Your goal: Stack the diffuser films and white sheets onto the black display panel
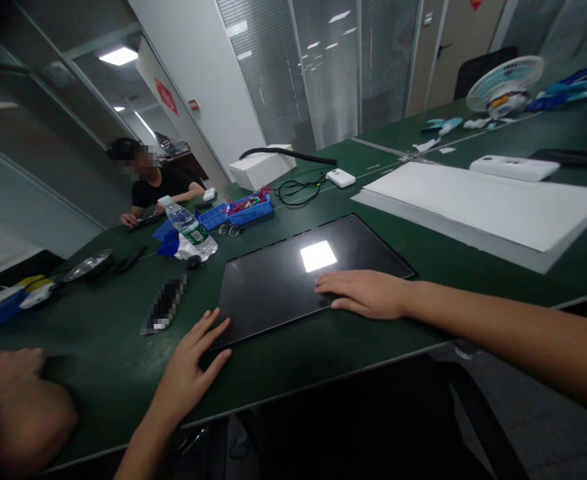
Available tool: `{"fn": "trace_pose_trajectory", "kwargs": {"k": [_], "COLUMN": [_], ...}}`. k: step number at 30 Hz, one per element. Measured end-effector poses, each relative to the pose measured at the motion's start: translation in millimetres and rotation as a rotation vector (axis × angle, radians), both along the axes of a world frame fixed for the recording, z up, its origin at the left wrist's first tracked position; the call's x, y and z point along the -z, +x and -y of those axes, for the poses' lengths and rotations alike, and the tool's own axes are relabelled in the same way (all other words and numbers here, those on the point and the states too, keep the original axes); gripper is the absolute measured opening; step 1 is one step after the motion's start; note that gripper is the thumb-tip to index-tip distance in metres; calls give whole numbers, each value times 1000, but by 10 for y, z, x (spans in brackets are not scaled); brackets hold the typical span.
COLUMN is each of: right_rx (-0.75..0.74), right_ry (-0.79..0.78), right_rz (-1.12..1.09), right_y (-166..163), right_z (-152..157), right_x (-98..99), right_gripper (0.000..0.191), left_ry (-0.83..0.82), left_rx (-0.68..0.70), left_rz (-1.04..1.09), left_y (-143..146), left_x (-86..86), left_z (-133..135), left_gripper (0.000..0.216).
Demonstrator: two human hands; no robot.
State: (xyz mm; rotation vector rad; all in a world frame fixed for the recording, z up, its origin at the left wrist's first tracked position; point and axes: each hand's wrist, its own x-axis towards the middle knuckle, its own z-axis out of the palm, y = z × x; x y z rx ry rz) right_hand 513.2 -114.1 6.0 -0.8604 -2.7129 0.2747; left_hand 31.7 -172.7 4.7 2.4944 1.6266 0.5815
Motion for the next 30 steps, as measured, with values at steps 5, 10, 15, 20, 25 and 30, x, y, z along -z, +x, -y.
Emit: {"fn": "trace_pose_trajectory", "kwargs": {"k": [5, 10, 15, 20, 25, 30], "right_rx": [468, 998, 1307, 1323, 1333, 1356], "right_ry": [105, 114, -44, -141, -164, -172], "right_rz": [107, 249, 372, 443, 508, 561], "right_y": [865, 1922, 2354, 2257, 2007, 1832], "right_z": [-534, -780, -776, -826, -811, -767], "right_x": [8, -33, 18, 22, -74, -213], "right_gripper": [61, 84, 105, 80, 59, 46], "left_ry": [-41, -18, 3, 25, 31, 45], "left_rx": [6, -1, -1, -2, 2, -8], "left_rz": [-4, 9, 7, 14, -3, -14], "left_y": [-28, -60, -61, -52, -51, -39], "left_x": [34, 73, 86, 81, 79, 84], "left_z": [-49, -78, -93, -86, -81, -64], "left_gripper": [52, 55, 57, 56, 53, 54]}}
